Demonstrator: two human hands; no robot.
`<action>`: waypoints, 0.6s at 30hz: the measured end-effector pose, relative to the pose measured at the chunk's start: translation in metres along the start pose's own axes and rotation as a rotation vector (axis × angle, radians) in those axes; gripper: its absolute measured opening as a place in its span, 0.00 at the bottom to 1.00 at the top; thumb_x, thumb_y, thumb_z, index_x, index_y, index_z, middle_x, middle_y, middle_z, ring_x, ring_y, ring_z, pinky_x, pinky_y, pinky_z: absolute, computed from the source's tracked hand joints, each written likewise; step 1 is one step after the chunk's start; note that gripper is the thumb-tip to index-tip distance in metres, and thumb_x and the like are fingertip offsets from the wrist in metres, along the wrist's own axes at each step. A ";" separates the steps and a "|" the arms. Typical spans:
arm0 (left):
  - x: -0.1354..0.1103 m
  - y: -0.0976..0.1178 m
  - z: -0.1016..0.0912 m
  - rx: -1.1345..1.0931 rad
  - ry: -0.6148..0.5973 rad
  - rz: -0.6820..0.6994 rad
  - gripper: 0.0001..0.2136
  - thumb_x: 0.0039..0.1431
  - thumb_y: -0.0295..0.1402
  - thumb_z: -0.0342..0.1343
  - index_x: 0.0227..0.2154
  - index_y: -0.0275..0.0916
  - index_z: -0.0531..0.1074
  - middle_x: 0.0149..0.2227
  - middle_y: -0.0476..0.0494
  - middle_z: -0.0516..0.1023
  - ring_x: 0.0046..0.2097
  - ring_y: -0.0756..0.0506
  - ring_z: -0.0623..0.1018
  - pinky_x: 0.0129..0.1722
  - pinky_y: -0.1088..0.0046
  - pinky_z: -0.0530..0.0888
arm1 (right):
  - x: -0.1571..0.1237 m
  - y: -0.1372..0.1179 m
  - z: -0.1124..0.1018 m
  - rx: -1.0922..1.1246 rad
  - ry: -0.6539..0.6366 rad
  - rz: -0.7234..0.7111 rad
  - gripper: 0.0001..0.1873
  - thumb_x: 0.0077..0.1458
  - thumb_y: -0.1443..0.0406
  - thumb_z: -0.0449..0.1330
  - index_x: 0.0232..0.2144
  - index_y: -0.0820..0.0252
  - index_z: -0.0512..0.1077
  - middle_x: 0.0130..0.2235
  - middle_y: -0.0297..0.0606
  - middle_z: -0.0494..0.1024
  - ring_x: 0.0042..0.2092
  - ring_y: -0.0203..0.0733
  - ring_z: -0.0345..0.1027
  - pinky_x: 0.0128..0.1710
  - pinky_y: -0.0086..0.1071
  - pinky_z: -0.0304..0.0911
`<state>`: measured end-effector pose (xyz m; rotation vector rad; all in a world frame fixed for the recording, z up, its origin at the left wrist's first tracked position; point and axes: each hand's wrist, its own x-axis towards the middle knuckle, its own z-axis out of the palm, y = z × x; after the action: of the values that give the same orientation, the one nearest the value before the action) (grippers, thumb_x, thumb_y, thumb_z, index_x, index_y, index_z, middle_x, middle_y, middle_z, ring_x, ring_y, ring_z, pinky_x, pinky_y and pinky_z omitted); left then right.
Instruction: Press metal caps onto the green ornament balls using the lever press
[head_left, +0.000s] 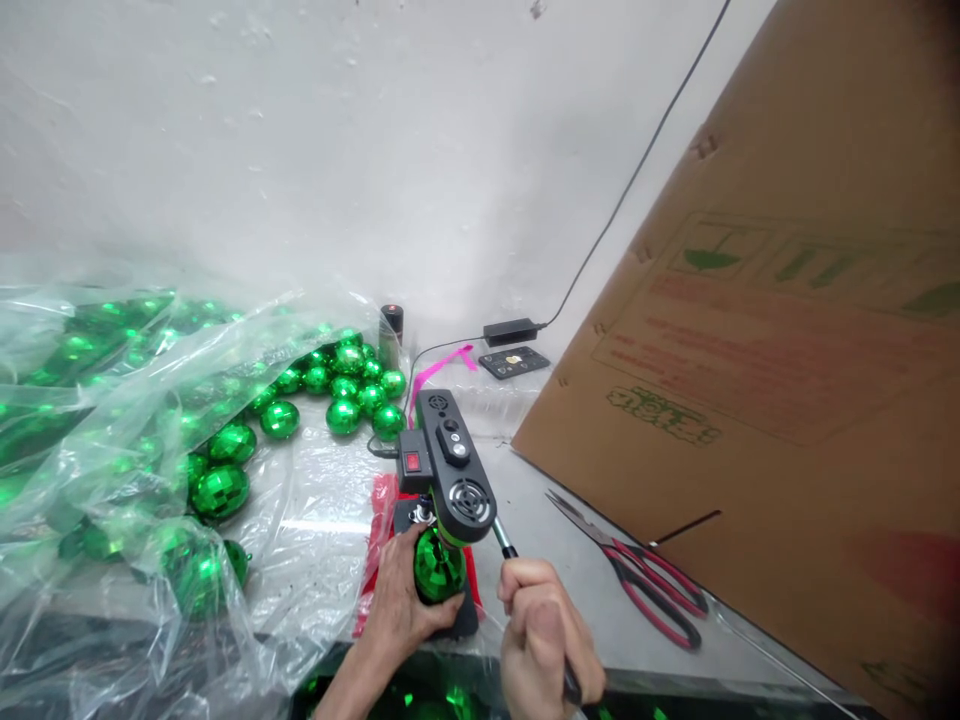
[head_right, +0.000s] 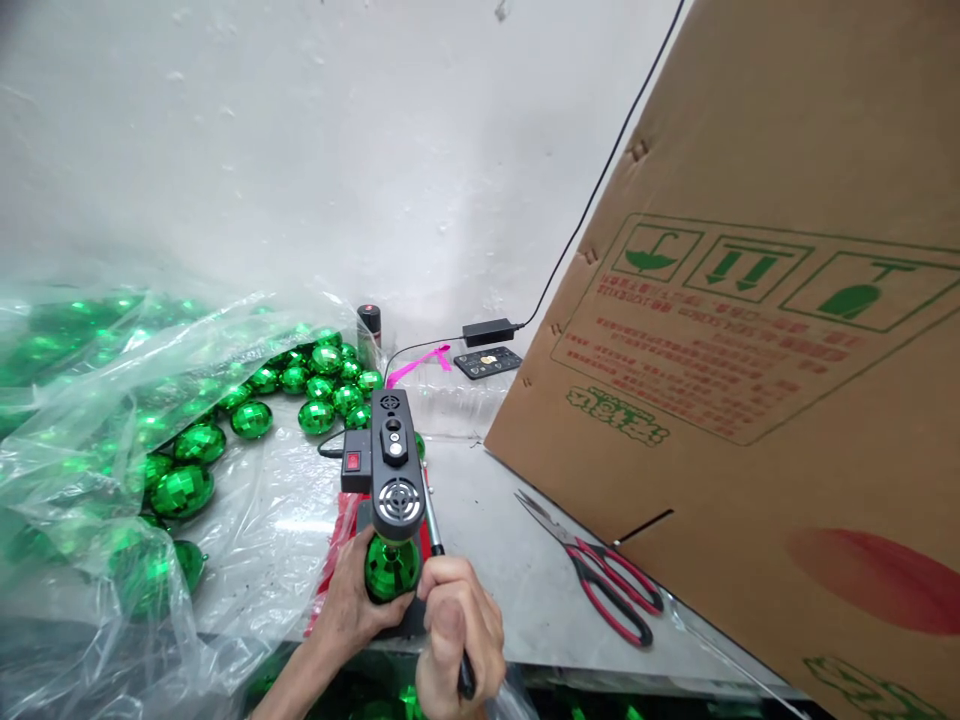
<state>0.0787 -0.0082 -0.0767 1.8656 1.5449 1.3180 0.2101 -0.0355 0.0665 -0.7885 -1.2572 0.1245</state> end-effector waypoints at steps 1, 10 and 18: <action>0.000 0.000 0.000 0.000 -0.003 -0.003 0.38 0.44 0.35 0.72 0.62 0.37 0.73 0.54 0.31 0.85 0.53 0.26 0.85 0.55 0.39 0.83 | 0.001 0.000 0.000 -0.001 0.000 0.000 0.22 0.73 0.71 0.52 0.24 0.56 0.62 0.23 0.29 0.64 0.25 0.35 0.67 0.25 0.31 0.58; 0.001 0.000 -0.001 0.009 -0.029 -0.007 0.38 0.44 0.36 0.71 0.62 0.35 0.73 0.54 0.30 0.86 0.53 0.26 0.86 0.55 0.38 0.84 | -0.004 0.007 -0.002 0.018 0.004 -0.025 0.21 0.72 0.71 0.52 0.25 0.56 0.63 0.23 0.29 0.66 0.26 0.36 0.68 0.25 0.31 0.58; 0.001 -0.001 -0.001 0.020 -0.026 -0.005 0.38 0.45 0.36 0.71 0.62 0.36 0.73 0.54 0.30 0.85 0.53 0.26 0.86 0.55 0.39 0.84 | -0.005 0.009 -0.001 0.032 0.000 -0.042 0.21 0.74 0.71 0.51 0.25 0.56 0.63 0.25 0.29 0.69 0.27 0.34 0.67 0.26 0.29 0.60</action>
<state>0.0773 -0.0074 -0.0770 1.8825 1.5539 1.2761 0.2125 -0.0324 0.0572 -0.7346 -1.2676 0.1104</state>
